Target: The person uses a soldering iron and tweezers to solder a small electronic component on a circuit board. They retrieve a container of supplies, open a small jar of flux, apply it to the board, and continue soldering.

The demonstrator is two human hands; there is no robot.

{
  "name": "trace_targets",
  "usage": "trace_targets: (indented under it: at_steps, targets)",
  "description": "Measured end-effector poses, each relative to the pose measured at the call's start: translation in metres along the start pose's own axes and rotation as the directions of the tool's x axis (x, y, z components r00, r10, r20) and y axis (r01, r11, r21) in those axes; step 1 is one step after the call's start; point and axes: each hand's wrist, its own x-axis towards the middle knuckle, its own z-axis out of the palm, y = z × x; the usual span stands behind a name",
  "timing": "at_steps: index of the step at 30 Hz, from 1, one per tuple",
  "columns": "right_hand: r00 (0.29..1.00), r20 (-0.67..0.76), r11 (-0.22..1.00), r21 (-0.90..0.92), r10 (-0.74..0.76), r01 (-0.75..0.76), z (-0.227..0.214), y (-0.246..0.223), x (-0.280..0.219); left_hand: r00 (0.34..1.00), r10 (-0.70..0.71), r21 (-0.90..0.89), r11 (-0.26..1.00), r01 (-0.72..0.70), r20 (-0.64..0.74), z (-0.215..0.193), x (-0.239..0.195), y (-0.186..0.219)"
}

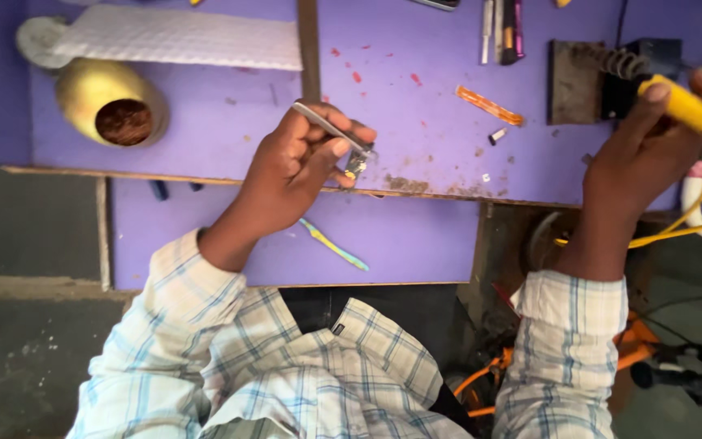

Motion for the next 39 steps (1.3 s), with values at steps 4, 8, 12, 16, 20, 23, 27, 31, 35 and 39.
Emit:
trace_targets:
  at_steps: [4,8,12,16,20,23,27,31,35,39]
  targets:
    - [0.996,0.017,0.995,0.021,0.093,-0.093,0.009,-0.015,-0.025,0.995,0.067,-0.098,0.992,-0.075,-0.08,0.002,-0.005,-0.002]
    - [0.921,0.143,0.899,0.207,0.362,-0.386,0.006,-0.059,-0.085,0.92,0.259,0.034,0.965,-0.26,-0.296,0.006,-0.016,0.008]
    - [0.899,0.236,0.872,0.247,0.369,-0.423,-0.011,-0.101,-0.148,0.747,0.598,0.594,0.725,-0.348,-0.293,-0.002,-0.04,0.023]
    - [0.889,0.294,0.87,0.247,0.351,-0.426,-0.029,-0.121,-0.179,0.792,0.592,0.921,0.375,-0.108,-0.149,-0.019,-0.048,0.031]
    - [0.877,0.292,0.84,0.287,0.381,-0.46,-0.041,-0.124,-0.207,0.873,0.475,0.972,0.235,-0.003,-0.112,-0.025,-0.053,0.025]
    - [0.852,0.276,0.806,0.292,0.445,-0.516,-0.039,-0.129,-0.231,0.889,0.445,0.981,0.194,0.026,-0.111,-0.028,-0.057,0.022]
    - [0.792,0.369,0.731,0.326,0.486,-0.6,-0.026,-0.149,-0.262,0.905,0.416,0.983,0.185,0.014,-0.091,-0.025,-0.057,0.025]
    - [0.851,0.444,0.796,0.386,0.282,-0.466,-0.009,-0.164,-0.28,0.859,0.503,0.947,0.311,-0.078,-0.094,-0.014,-0.056,0.038]
    - [0.862,0.48,0.83,0.406,0.162,-0.382,0.003,-0.164,-0.274,0.805,0.592,0.967,0.22,-0.126,-0.03,-0.016,-0.031,0.065]
    - [0.857,0.496,0.872,0.347,0.142,-0.346,-0.001,-0.167,-0.266,0.786,0.617,0.968,0.216,-0.126,-0.035,-0.026,0.002,0.091]
